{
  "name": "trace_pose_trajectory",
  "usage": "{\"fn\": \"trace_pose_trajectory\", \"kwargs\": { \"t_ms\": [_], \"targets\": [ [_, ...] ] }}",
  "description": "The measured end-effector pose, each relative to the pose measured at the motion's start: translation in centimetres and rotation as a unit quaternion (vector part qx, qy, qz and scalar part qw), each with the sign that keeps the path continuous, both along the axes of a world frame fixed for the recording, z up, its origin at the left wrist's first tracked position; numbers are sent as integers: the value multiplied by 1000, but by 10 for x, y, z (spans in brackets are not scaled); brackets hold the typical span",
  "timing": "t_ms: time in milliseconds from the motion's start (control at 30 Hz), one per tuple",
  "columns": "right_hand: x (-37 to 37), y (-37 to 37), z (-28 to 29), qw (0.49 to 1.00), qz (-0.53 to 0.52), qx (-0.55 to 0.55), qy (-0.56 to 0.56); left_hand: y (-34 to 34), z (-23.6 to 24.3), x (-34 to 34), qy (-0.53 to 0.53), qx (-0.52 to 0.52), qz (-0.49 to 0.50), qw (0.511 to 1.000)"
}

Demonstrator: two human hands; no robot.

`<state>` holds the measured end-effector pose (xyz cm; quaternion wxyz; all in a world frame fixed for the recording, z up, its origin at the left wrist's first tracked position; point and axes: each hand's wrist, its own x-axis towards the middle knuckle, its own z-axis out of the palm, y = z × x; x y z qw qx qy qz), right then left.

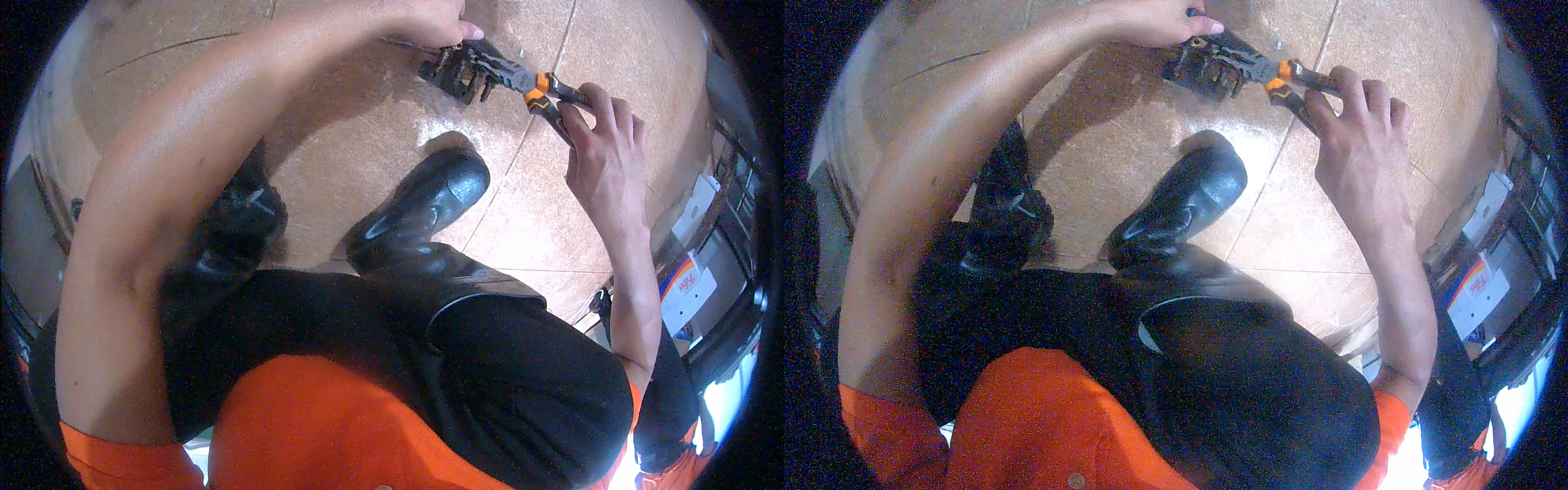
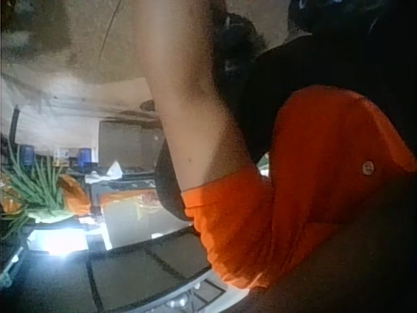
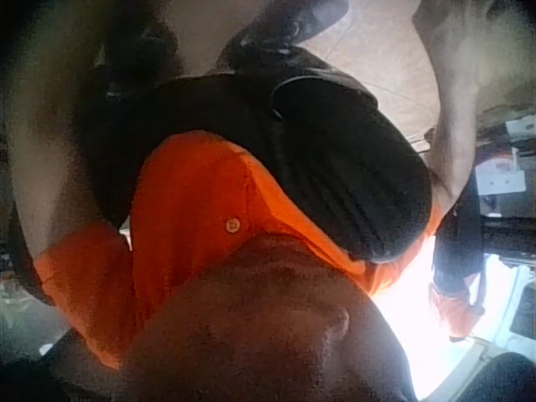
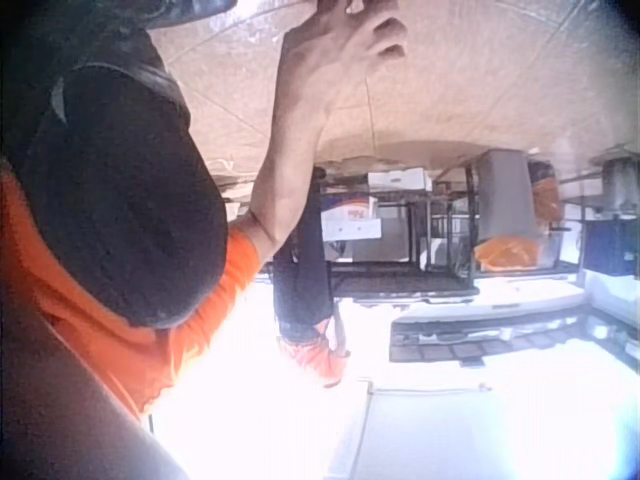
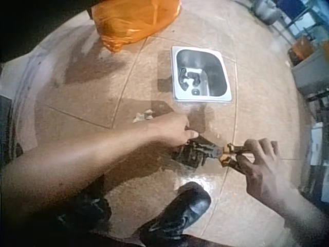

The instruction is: The person sits on the floor and uses pliers to remove small metal components from a mechanical part. They wipe the components with a tissue and place them into a metal tray. The person continues to disassemble and clean the part throughout the clip.

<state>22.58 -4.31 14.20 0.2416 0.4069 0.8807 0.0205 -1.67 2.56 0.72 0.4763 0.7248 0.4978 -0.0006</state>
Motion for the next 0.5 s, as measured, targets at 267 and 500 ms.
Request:
{"fn": "trace_pose_trajectory", "kwargs": {
  "t_ms": [267,500],
  "targets": [
    [-8,8,5,999,-16,-40,-30,-1,5,-1,9,12,1,1000],
    [-28,15,15,986,-68,-119,-95,-6,20,1,34,13,11,999]
  ]
}}
